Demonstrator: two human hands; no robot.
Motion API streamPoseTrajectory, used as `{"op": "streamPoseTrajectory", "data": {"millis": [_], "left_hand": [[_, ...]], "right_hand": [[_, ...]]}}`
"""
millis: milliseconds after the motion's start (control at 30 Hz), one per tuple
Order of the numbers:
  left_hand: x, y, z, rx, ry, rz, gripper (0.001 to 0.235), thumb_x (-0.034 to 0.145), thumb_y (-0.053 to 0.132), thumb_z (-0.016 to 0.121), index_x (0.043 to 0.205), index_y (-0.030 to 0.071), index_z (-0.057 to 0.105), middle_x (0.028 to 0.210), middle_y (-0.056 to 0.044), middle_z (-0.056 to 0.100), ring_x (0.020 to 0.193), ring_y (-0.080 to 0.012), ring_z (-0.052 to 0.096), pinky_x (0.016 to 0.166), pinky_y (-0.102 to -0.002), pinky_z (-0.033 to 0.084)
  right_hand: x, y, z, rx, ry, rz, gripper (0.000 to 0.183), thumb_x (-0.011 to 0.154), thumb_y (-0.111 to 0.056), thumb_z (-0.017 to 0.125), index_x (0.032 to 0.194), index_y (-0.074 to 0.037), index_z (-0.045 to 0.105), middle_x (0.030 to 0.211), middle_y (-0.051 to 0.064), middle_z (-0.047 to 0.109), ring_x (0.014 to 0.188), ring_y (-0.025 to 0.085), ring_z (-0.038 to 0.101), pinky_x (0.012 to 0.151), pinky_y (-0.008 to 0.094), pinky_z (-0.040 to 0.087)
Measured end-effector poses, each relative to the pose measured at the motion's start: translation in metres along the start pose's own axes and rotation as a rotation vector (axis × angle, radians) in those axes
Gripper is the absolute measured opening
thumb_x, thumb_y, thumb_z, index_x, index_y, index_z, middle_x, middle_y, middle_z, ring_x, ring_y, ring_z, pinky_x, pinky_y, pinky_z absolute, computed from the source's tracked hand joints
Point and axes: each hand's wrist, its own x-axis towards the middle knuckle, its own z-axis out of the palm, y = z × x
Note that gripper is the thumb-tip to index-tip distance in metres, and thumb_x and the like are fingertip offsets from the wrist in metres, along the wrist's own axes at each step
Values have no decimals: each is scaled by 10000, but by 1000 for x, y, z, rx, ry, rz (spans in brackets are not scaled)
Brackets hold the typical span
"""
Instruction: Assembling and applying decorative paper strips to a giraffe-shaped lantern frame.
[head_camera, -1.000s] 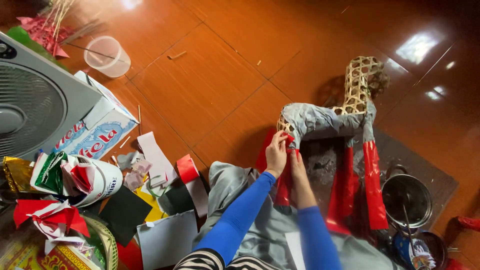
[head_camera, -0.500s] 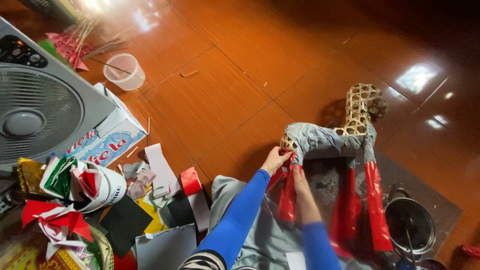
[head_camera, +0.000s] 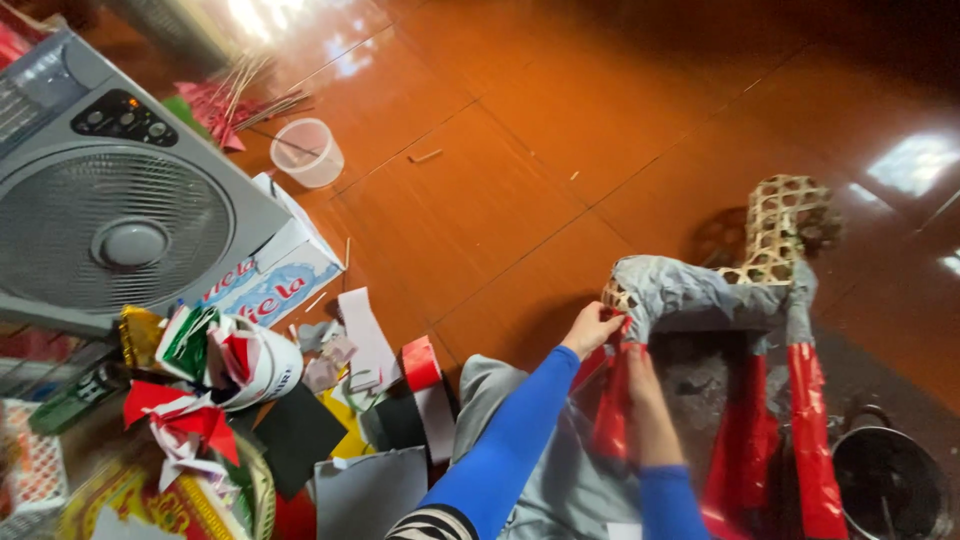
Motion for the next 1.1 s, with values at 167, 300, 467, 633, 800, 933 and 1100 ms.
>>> {"op": "streamPoseTrajectory", "data": {"millis": [167, 300, 467, 633, 800, 933, 1100], "left_hand": [[4, -4, -2, 74, 24, 1, 238, 949, 98, 720, 1102, -70, 649, 953, -138, 714, 835, -185, 684, 751, -336, 566], [4, 0, 1, 236, 136, -54, 321, 884, 138, 754, 1123, -39, 632, 982, -132, 718, 891, -212, 694, 781, -358, 574], [8, 12, 5, 574, 240, -19, 402, 809, 211, 749, 1138, 1, 652, 1046, -216, 741, 993, -347, 716, 874, -436, 560], [3, 21, 12, 730, 257, 56, 430, 820, 201, 734, 1187, 20, 601, 1055, -257, 724, 1023, -424, 687, 899, -487, 543], [0, 28, 12, 760, 268, 91, 441, 822, 218, 744, 1184, 30, 577, 1024, -247, 723, 992, -429, 694, 883, -497, 548], [-1, 36, 11, 713, 231, 148, 502, 795, 162, 706, 1243, 37, 517, 982, -233, 729, 947, -426, 709, 850, -501, 556], [-5, 39, 18, 844, 192, 201, 623, 833, 79, 645, 1404, 33, 402, 954, -297, 697, 914, -487, 675, 829, -555, 531]], "right_hand": [[-35, -34, 22, -59, 56, 61, 417, 1038, -509, 459, 1321, -212, 534, 959, 58, 668, 707, 222, 619, 567, 383, 522], [-52, -41, 30, 1, 46, 88, 390, 1044, -488, 478, 1327, -223, 523, 939, 47, 655, 693, 209, 605, 569, 367, 513], [-90, -69, 49, 102, -31, 16, 323, 1072, -465, 510, 1249, -197, 542, 878, 21, 627, 668, 160, 585, 575, 321, 496], [-110, -82, 60, 127, -27, 72, 304, 1048, -450, 521, 1213, -195, 544, 834, 13, 623, 655, 161, 580, 566, 322, 489], [-101, -43, 38, 87, -45, 112, 328, 1043, -426, 516, 1188, -133, 531, 807, 59, 628, 646, 198, 595, 571, 360, 519], [-102, 0, 12, -33, -90, 145, 349, 1006, -381, 516, 1234, -117, 523, 842, 120, 679, 666, 263, 644, 581, 426, 545], [-144, 16, 0, 75, -196, 105, 405, 966, -301, 586, 1314, -108, 511, 905, 140, 687, 741, 276, 676, 641, 431, 581]]}}
